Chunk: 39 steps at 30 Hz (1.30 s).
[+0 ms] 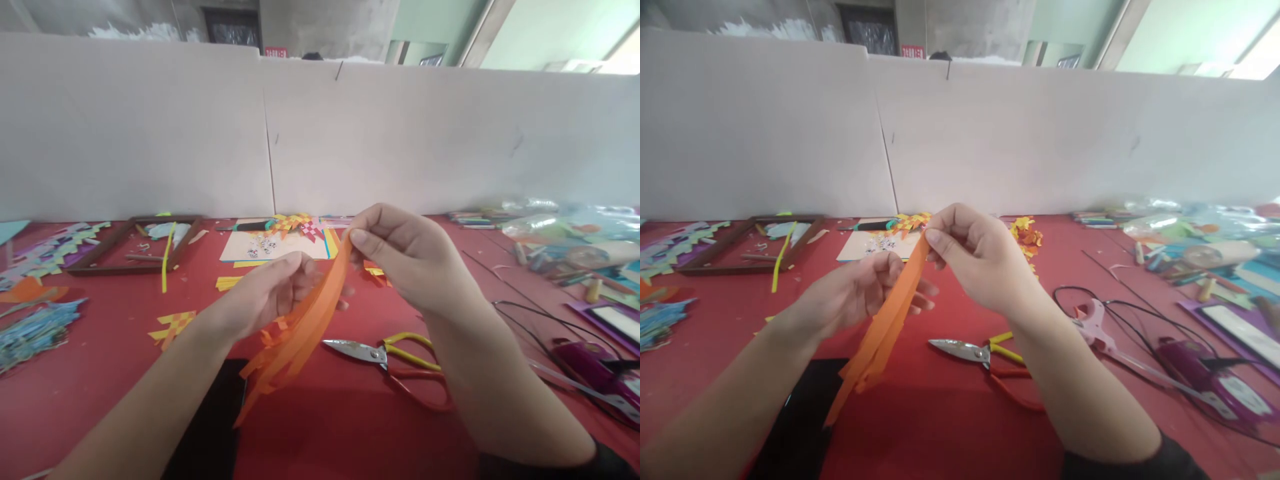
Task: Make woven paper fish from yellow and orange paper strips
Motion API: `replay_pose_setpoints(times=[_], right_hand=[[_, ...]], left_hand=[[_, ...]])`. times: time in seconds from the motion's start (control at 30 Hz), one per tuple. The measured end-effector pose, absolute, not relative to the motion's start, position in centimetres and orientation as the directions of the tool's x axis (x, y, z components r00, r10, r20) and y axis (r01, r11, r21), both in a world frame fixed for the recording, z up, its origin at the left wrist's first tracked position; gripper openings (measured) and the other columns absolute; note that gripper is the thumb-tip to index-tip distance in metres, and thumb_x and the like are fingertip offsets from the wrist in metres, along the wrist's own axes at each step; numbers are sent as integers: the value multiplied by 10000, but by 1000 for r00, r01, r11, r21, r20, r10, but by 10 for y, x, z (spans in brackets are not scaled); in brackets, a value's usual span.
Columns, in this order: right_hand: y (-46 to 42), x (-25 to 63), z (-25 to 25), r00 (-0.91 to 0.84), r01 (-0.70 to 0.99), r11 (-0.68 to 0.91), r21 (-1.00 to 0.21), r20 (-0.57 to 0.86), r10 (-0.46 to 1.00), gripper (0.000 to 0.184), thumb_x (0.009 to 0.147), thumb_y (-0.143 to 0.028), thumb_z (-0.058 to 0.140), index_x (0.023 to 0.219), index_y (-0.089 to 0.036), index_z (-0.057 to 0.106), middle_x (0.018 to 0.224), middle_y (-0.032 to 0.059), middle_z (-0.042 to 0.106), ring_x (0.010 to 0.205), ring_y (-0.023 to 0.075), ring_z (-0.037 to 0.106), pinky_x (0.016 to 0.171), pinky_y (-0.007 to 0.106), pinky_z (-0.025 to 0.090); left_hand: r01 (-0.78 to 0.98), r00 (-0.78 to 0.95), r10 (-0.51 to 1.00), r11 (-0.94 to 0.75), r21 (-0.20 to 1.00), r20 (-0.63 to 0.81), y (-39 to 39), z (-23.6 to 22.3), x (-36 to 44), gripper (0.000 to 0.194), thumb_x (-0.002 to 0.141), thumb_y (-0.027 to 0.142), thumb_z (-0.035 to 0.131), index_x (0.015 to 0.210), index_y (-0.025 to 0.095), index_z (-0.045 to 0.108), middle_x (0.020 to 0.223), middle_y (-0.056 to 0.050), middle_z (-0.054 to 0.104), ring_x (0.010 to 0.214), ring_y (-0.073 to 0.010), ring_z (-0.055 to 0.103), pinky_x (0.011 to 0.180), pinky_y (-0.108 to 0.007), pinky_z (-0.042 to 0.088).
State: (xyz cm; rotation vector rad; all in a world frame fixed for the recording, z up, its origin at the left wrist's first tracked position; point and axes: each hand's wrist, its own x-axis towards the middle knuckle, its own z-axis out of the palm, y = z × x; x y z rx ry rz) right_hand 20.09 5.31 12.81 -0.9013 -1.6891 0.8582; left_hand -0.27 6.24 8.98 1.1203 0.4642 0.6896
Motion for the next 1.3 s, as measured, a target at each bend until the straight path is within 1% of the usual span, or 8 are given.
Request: replay_pose_setpoints(times=[0.1,0.23,0.4,0.57,0.8,0.97,1.2,1.3], right_hand=[[53,199,127,-238,165,456,-875,413,879,173,895,-297,612,771,-181,581,659,-20,577,591,89,543,538,230,459],[54,199,126,-240,145,447,-883,407,881,186,887,-319,626,771,-181,581,657,-11,589,598,101,551,537,242,463],[51,199,126,-235,130,434,-892,397,887,209,888,-362,629,791,-182,584,675,-13,598,585,93,545,532,237,454],[49,199,127,-241,133,433,-892,394,887,195,896,-355,621,794,-192,587,691,-16,597,608,96,552,557,239,466],[47,200,126,-222,131,460,-878,426,877,176,900,-339,618,793,-202,591,691,-19,586,600,96,540,542,241,457],[48,198,126,-209,148,480,-865,447,870,176,901,-341,618,799,-203,581,685,-20,588,603,96,543,542,235,463],[51,198,124,-173,119,498,-859,476,862,140,900,-316,625,822,-203,600,697,-14,602,614,98,561,558,236,488],[52,200,123,-133,142,515,-846,499,856,132,900,-316,626,828,-208,603,694,-15,606,603,99,562,551,235,491]], left_hand=[[-352,660,749,374,858,-56,56,91,5,237,916,377,557,820,161,541,877,-87,740,789,-219,728,735,-333,563],[-416,666,744,429,802,-53,51,90,8,86,894,221,614,885,175,542,863,-39,747,748,-169,730,681,-298,601],[-449,711,703,467,762,-12,47,91,10,181,822,181,705,910,179,547,873,-2,719,736,-154,727,666,-299,624],[-419,696,718,426,802,-17,43,95,10,230,780,143,736,916,178,555,828,6,667,710,-139,699,636,-280,622],[-359,664,748,328,874,-8,40,99,10,211,806,163,704,934,179,537,770,10,643,670,-120,670,640,-262,597],[-311,675,735,358,880,-60,36,102,9,251,823,194,687,999,196,508,756,2,654,678,-158,702,610,-254,566],[-273,612,778,373,887,-139,32,109,12,235,799,181,703,947,169,521,739,12,646,621,-126,676,581,-225,535],[-260,630,761,393,882,-153,32,106,13,195,818,171,677,938,173,524,771,1,656,668,-145,700,595,-225,528]])
